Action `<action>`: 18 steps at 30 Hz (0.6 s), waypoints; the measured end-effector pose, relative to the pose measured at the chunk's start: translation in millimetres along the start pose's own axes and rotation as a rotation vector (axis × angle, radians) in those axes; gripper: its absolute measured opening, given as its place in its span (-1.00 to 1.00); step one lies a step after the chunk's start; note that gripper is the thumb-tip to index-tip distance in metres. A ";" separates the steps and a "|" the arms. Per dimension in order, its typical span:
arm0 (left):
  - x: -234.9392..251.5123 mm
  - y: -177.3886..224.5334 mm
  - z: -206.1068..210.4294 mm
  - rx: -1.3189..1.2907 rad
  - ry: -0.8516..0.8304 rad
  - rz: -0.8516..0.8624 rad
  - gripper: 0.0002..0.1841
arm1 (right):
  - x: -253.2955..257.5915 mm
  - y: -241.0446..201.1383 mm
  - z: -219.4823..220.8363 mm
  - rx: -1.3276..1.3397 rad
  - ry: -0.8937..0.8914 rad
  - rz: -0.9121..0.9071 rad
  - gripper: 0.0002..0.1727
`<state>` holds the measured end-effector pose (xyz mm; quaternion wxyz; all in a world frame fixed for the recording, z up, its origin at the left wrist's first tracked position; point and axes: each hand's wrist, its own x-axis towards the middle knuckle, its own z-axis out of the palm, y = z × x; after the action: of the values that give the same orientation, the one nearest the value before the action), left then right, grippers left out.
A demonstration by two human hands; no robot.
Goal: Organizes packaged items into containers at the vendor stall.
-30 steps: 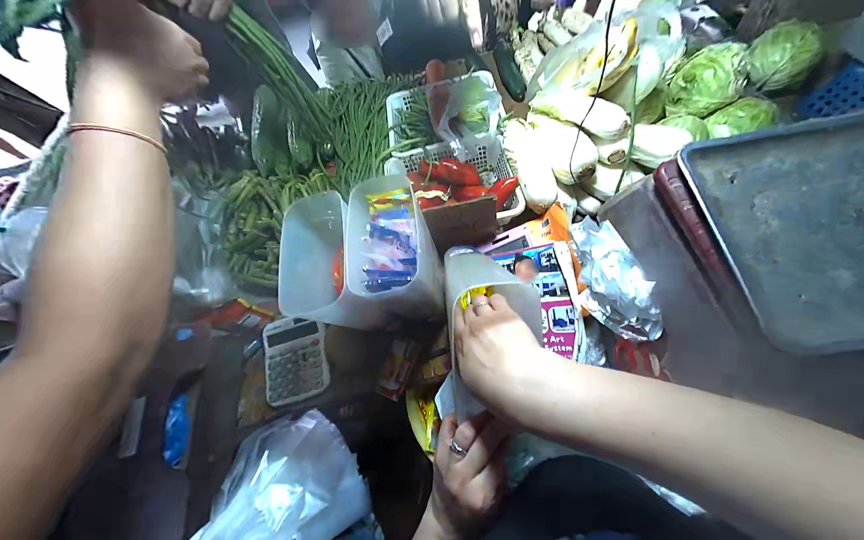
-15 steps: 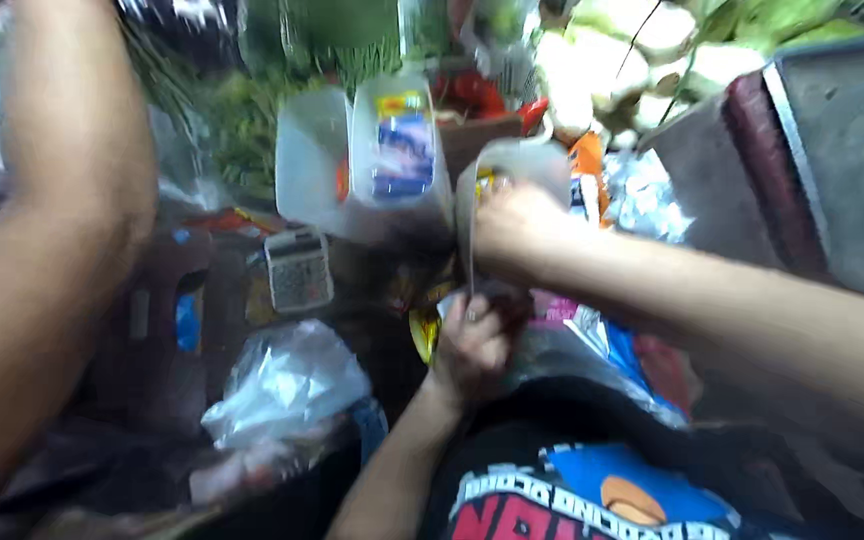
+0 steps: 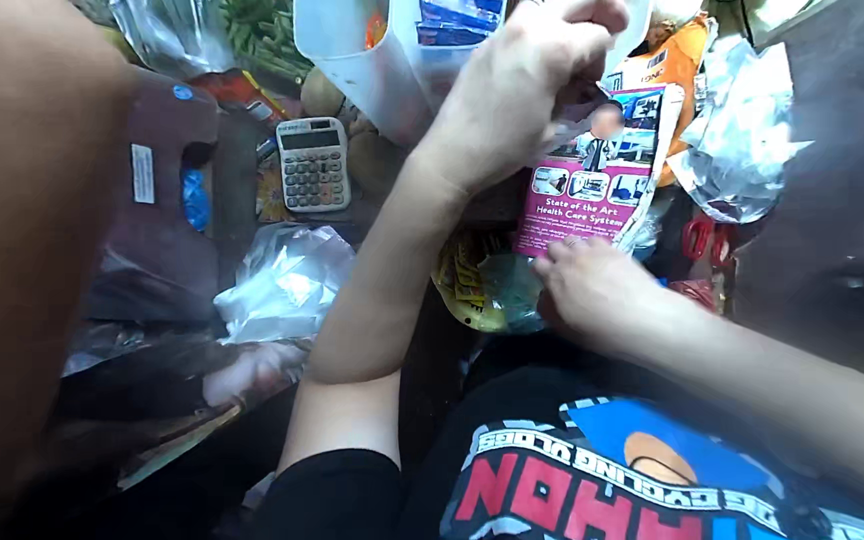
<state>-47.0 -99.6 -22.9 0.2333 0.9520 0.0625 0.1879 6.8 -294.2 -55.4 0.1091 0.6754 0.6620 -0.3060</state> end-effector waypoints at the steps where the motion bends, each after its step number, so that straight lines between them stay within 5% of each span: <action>1: -9.9 3.5 -11.1 -0.050 0.019 -0.030 -0.83 | 13.8 7.3 26.6 -0.007 -0.133 -0.053 -0.63; 6: -102.6 16.0 -41.3 -0.132 0.064 -0.207 -0.84 | 10.3 27.3 89.7 0.016 -0.410 0.011 -0.73; 8: -131.3 21.1 -12.6 -0.097 0.008 -0.328 -0.87 | 4.2 28.8 84.9 0.018 -0.547 0.160 -0.72; 13: -143.8 20.4 105.3 0.150 -0.429 -0.724 -0.83 | -4.1 16.5 73.7 -0.096 -0.658 0.281 -0.64; 15: -144.6 16.4 131.4 0.203 -0.481 -0.786 -0.77 | -6.7 10.8 65.7 -0.098 -0.580 0.247 -0.67; 18: -141.1 19.8 138.6 0.237 -0.523 -0.817 -0.73 | -0.9 16.4 68.6 -0.058 -0.101 0.052 -0.75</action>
<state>-122.8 -204.6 -173.7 0.1860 0.8849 0.3907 -0.1723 4.1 -334.5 -113.2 0.1697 0.6728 0.6464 -0.3174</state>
